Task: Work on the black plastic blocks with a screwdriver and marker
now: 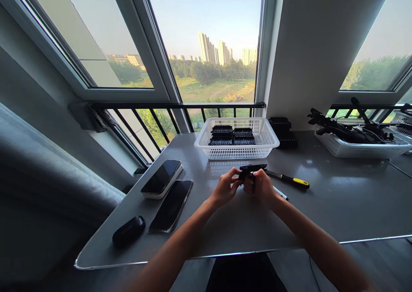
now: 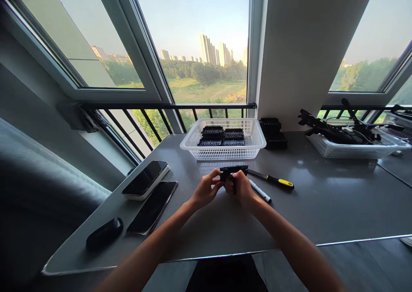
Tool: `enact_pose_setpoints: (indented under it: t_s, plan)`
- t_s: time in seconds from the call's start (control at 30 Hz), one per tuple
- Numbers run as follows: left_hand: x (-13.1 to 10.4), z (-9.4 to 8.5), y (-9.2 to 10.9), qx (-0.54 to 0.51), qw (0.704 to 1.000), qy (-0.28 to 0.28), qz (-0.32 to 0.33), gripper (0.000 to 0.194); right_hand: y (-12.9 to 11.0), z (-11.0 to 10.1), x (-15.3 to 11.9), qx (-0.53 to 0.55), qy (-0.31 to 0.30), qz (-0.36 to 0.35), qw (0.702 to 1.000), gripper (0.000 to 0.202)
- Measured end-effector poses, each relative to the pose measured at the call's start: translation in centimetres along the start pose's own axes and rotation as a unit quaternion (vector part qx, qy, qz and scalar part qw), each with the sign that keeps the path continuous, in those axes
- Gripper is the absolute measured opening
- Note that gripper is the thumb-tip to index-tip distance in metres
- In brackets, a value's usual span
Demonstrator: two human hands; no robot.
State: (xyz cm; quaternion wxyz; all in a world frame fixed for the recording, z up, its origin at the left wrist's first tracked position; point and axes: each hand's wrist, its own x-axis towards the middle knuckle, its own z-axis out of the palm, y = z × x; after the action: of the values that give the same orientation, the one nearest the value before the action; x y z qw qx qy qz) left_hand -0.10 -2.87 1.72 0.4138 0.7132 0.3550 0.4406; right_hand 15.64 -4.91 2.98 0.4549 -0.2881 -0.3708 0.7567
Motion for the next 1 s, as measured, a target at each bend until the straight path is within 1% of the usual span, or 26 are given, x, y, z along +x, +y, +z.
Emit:
enact_pose_setpoints:
  t_s: [0.23,0.37,0.53,0.67,0.77,0.87,0.93,1.0]
  plan:
    - [-0.1,0.2,-0.1,0.011,1.000,-0.010,0.019,0.009,0.0,0.1,-0.2,0.013,-0.005,0.008,1.000,0.026]
    - [-0.1,0.1,-0.1,0.000,1.000,-0.005,-0.001,0.010,-0.2,0.4,-0.3,0.044,0.016,0.009,0.999,0.026]
    - [0.1,-0.1,-0.3,0.016,1.000,0.017,-0.015,0.010,-0.7,0.3,-0.5,0.093,0.045,0.012,0.995,0.026]
    - [0.2,-0.1,-0.6,0.004,0.999,0.027,-0.017,0.013,-0.8,0.1,-0.5,0.111,0.050,0.009,0.993,0.027]
    - [0.2,-0.1,-0.6,0.009,1.000,0.021,-0.019,0.012,-0.8,0.2,-0.5,0.090,0.040,0.012,0.995,0.027]
    - [0.2,-0.1,-0.6,0.007,1.000,0.010,-0.029,0.013,-0.5,0.5,-0.4,0.044,0.013,0.002,0.999,0.031]
    - [0.3,-0.1,-0.8,-0.021,0.999,0.019,-0.038,0.016,-0.2,0.5,-0.3,0.007,0.000,-0.016,1.000,0.034]
    - [0.5,-0.1,-0.9,-0.071,0.995,0.046,-0.051,0.022,0.2,0.4,-0.2,-0.037,0.012,-0.034,0.999,0.034]
